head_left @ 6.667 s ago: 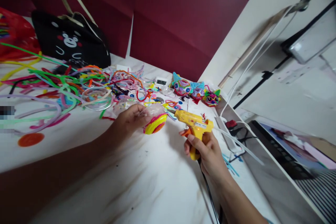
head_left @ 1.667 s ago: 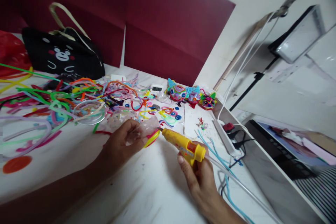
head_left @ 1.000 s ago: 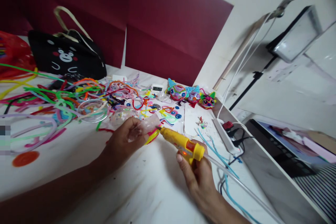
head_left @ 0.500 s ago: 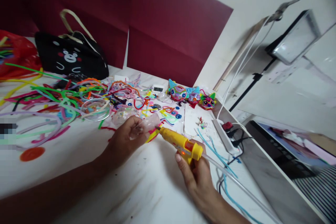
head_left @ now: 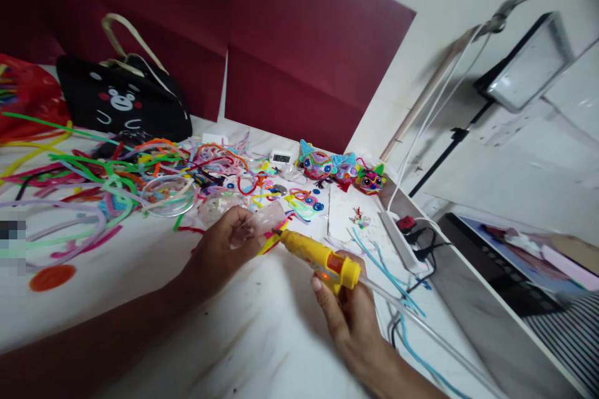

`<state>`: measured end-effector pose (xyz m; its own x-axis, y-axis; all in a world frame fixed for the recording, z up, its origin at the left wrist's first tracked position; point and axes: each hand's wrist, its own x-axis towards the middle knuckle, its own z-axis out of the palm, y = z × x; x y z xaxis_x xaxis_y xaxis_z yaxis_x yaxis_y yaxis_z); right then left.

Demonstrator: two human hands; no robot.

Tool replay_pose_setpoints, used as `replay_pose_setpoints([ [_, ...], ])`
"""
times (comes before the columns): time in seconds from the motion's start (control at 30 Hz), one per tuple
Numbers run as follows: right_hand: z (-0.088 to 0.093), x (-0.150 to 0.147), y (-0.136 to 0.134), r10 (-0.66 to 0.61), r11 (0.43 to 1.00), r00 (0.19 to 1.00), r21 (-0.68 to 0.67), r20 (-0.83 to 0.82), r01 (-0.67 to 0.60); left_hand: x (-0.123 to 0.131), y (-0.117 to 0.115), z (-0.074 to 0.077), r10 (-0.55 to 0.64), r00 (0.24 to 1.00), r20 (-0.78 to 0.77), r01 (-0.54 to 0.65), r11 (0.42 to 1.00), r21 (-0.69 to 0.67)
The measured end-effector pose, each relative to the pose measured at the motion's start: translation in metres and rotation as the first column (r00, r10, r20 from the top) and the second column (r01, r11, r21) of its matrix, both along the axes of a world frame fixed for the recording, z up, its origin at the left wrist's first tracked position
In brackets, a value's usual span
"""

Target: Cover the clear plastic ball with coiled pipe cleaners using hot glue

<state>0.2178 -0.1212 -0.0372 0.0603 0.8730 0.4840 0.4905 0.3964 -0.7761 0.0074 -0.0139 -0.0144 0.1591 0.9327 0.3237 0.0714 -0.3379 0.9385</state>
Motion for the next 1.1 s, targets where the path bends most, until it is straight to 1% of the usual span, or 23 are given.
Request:
replay_pose_setpoints([
  [0.27, 0.006, -0.001, 0.002, -0.04, 0.999, 0.997, -0.008, -0.061, 0.04, -0.001, 0.0, 0.0, 0.01, 1.0, -0.004, -0.01, 1.0, 0.002],
  [0.4, 0.005, -0.001, 0.005, -0.078, 0.997, 0.993, -0.007, -0.084, 0.077, 0.0, -0.001, 0.001, -0.001, 0.999, 0.048, 0.001, 1.0, -0.017],
  [0.5, 0.003, 0.0, 0.009, -0.141, 0.988, 0.983, -0.077, -0.12, 0.132, 0.0, -0.001, 0.002, 0.008, 0.999, 0.053, -0.006, 0.999, -0.035],
  [0.57, 0.005, 0.001, 0.012, -0.178, 0.978, 0.965, -0.144, -0.195, 0.151, -0.002, 0.001, 0.003, 0.008, 0.999, 0.051, -0.005, 0.998, -0.057],
  [0.6, 0.007, 0.002, 0.014, -0.179, 0.974, 0.951, -0.182, -0.251, 0.135, -0.003, 0.002, 0.003, 0.007, 0.999, 0.048, -0.004, 0.998, -0.069],
  [0.67, 0.014, 0.004, 0.02, -0.145, 0.967, 0.913, -0.251, -0.38, 0.049, -0.005, 0.007, 0.005, 0.04, 0.998, 0.042, -0.036, 0.996, -0.084],
  [0.73, 0.023, 0.007, 0.025, -0.096, 0.948, 0.877, -0.311, -0.471, -0.064, -0.008, 0.013, 0.007, 0.128, 0.99, 0.054, -0.123, 0.988, -0.096],
  [0.8, 0.031, 0.008, 0.028, -0.069, 0.911, 0.865, -0.386, -0.497, -0.149, -0.011, 0.017, 0.011, 0.21, 0.97, 0.122, -0.192, 0.971, -0.145],
  [0.9, 0.036, 0.005, 0.03, 0.008, 0.816, 0.881, -0.507, -0.472, -0.279, -0.011, 0.019, 0.016, 0.248, 0.942, 0.227, -0.202, 0.957, -0.21],
  [0.97, 0.033, 0.001, 0.032, 0.069, 0.77, 0.914, -0.561, -0.4, -0.303, -0.009, 0.016, 0.02, 0.251, 0.936, 0.246, -0.199, 0.956, -0.217],
  [1.03, 0.029, -0.001, 0.034, 0.092, 0.766, 0.957, -0.594, -0.276, -0.245, -0.007, 0.013, 0.022, 0.254, 0.934, 0.252, -0.202, 0.955, -0.216],
  [1.1, 0.025, 0.002, 0.037, 0.082, 0.774, 0.984, -0.613, -0.155, -0.161, -0.005, 0.011, 0.025, 0.266, 0.928, 0.261, -0.212, 0.952, -0.219],
])
